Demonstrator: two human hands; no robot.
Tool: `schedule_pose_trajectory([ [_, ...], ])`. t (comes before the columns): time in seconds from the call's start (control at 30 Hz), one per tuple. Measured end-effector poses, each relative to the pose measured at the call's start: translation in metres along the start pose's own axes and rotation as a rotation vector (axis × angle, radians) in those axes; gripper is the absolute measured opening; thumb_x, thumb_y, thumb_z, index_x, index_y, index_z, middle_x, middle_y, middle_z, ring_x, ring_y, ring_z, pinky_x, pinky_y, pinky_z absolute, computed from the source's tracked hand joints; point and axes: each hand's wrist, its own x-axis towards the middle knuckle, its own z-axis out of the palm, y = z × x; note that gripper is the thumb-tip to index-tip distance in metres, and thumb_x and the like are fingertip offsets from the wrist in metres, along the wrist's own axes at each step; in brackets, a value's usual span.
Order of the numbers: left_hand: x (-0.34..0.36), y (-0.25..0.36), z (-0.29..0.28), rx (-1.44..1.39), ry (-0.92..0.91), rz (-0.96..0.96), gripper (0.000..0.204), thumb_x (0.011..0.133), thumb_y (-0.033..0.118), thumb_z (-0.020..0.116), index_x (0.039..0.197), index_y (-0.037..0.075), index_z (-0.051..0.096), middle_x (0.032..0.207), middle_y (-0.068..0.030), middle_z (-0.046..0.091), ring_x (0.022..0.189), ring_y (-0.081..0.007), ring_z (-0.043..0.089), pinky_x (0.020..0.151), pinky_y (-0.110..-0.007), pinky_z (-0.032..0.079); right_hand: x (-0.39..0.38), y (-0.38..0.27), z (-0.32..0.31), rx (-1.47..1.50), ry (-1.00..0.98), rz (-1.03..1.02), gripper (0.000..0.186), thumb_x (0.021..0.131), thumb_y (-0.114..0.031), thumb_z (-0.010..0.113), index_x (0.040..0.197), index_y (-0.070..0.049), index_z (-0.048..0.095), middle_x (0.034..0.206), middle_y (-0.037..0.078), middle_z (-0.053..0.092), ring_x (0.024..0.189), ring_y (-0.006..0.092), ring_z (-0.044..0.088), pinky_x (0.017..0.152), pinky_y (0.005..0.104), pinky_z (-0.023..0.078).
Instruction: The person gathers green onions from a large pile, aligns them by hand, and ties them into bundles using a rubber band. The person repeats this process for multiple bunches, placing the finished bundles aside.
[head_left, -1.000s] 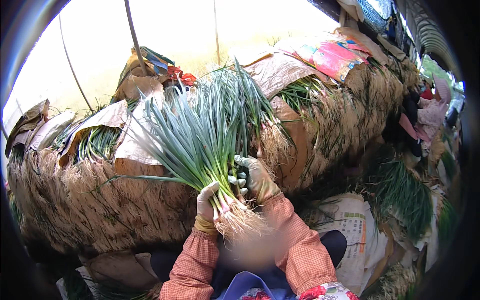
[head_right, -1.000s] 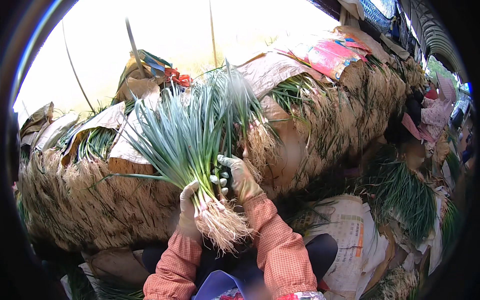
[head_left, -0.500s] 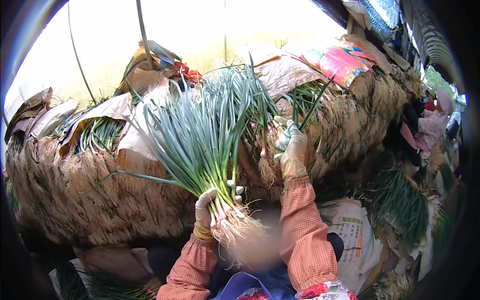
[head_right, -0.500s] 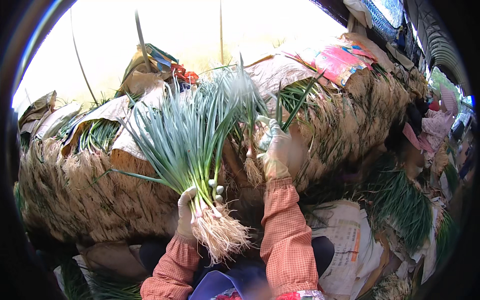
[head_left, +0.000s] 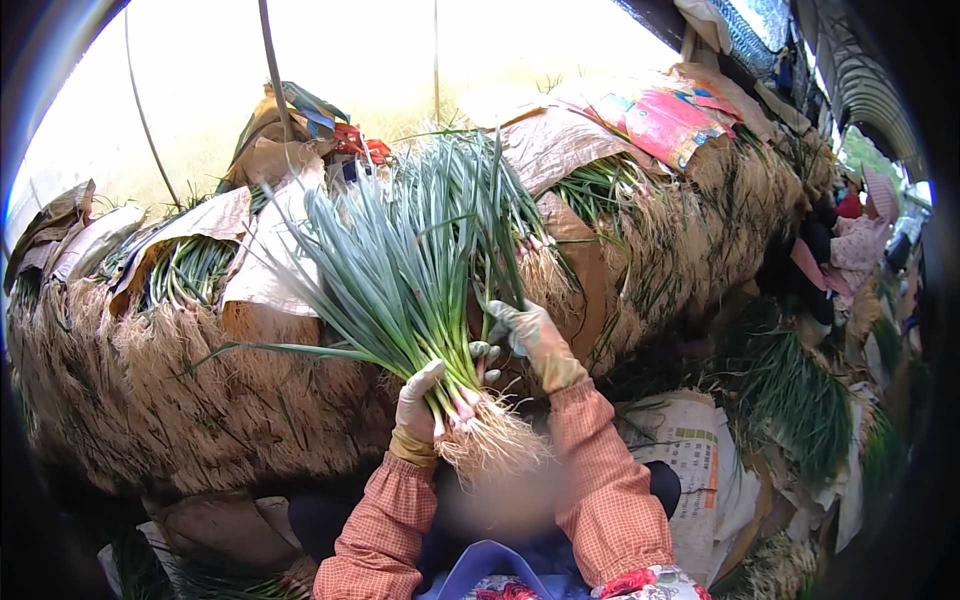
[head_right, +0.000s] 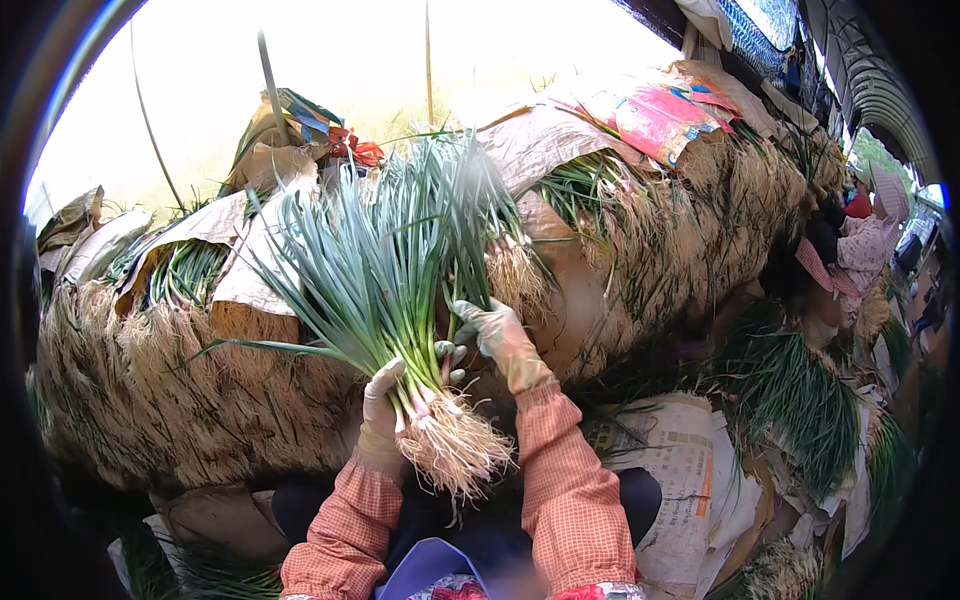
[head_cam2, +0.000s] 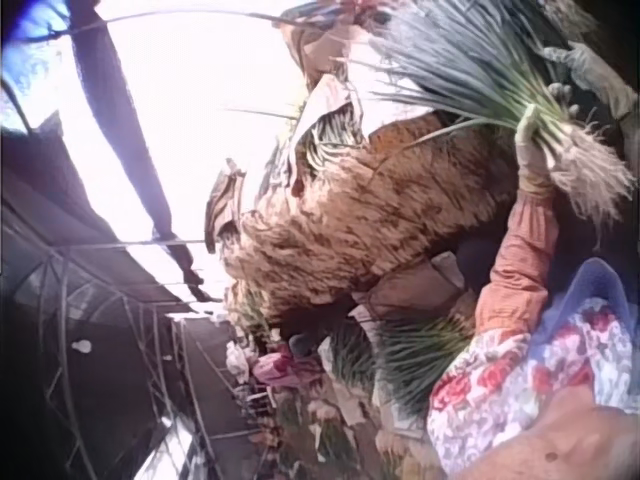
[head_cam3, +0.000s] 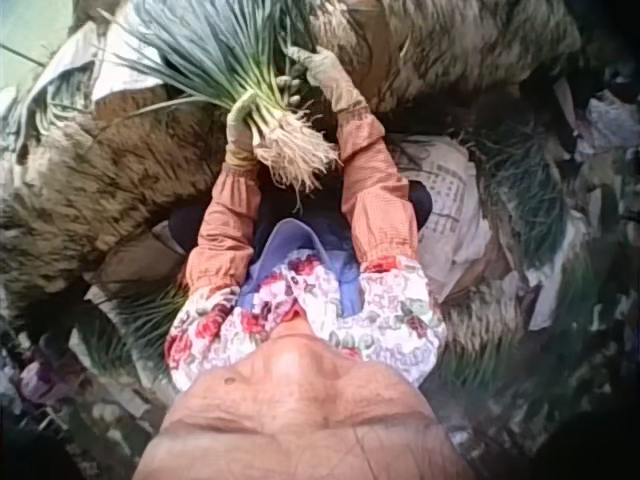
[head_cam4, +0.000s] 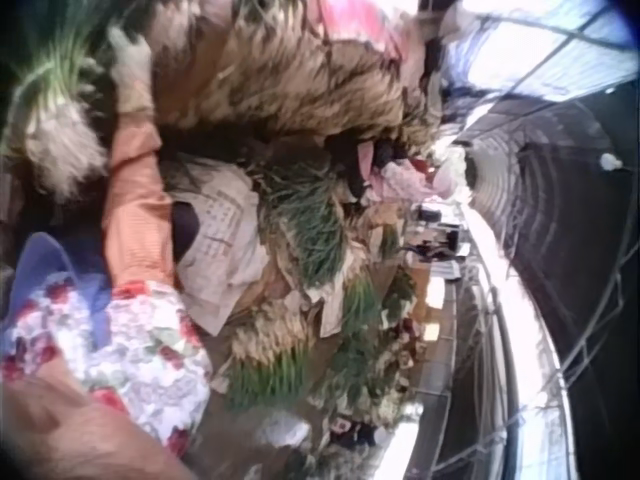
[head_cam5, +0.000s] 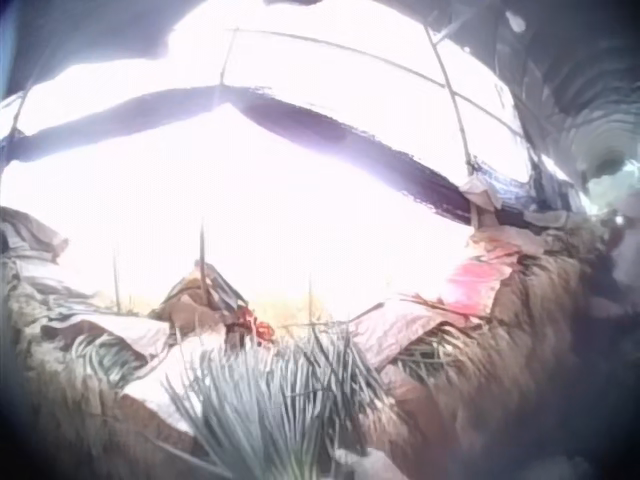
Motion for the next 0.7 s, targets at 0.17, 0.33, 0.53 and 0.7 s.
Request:
schedule_pose_trajectory([
  [0.17, 0.001, 0.021, -0.008, 0.017, 0.066, -0.194, 0.048, 0.090, 0.027, 0.059, 0.116, -0.013, 0.052, 0.075, -0.0313, 0.064, 0.052, -0.0339, 0.064, 0.046, -0.035, 0.056, 0.009, 0.028, 0.039, 0.135, -0.117, -0.286, 0.028, 0.092, -0.018, 0.069, 0.114, -0.001, 0.063, 0.091, -0.001, 0.066, 0.069, 0.0057, 0.057, 0.051, 0.0202, 0.046],
  [0.33, 0.005, 0.011, -0.006, 0.052, 0.058, -0.022, 0.044, 0.089, 0.023, 0.059, 0.117, -0.010, 0.054, 0.077, -0.0301, 0.064, 0.052, -0.0298, 0.063, 0.047, -0.035, 0.055, -0.020, 0.018, 0.049, 0.888, 0.003, -0.006, 0.031, 0.101, -0.034, 0.050, 0.097, -0.005, 0.063, 0.063, -0.003, 0.055, 0.048, 0.0096, 0.048, 0.041, 0.0234, 0.037],
  [0.53, -0.007, 0.012, -0.015, -0.047, -0.085, -0.087, 0.046, 0.084, 0.024, 0.062, 0.121, -0.003, 0.053, 0.104, -0.0230, 0.060, 0.084, -0.0333, 0.066, 0.074, -0.045, 0.061, 0.034, 0.007, -0.014, 0.974, 0.085, -0.302, 0.037, 0.104, -0.032, 0.044, 0.099, -0.001, 0.062, 0.050, -0.008, 0.038, 0.037, 0.0062, 0.028, 0.035, 0.0225, 0.022],
  [0.7, -0.012, 0.011, 0.023, -0.114, 0.057, -0.056, 0.045, 0.089, 0.019, 0.056, 0.120, -0.013, 0.052, 0.093, -0.0277, 0.066, 0.067, -0.0298, 0.068, 0.069, -0.046, 0.061, -0.017, 0.014, 0.042, 0.473, -0.200, 0.091, 0.039, 0.097, -0.043, 0.056, 0.078, -0.009, 0.057, 0.050, -0.004, 0.044, 0.038, 0.0078, 0.040, 0.034, 0.0227, 0.030],
])
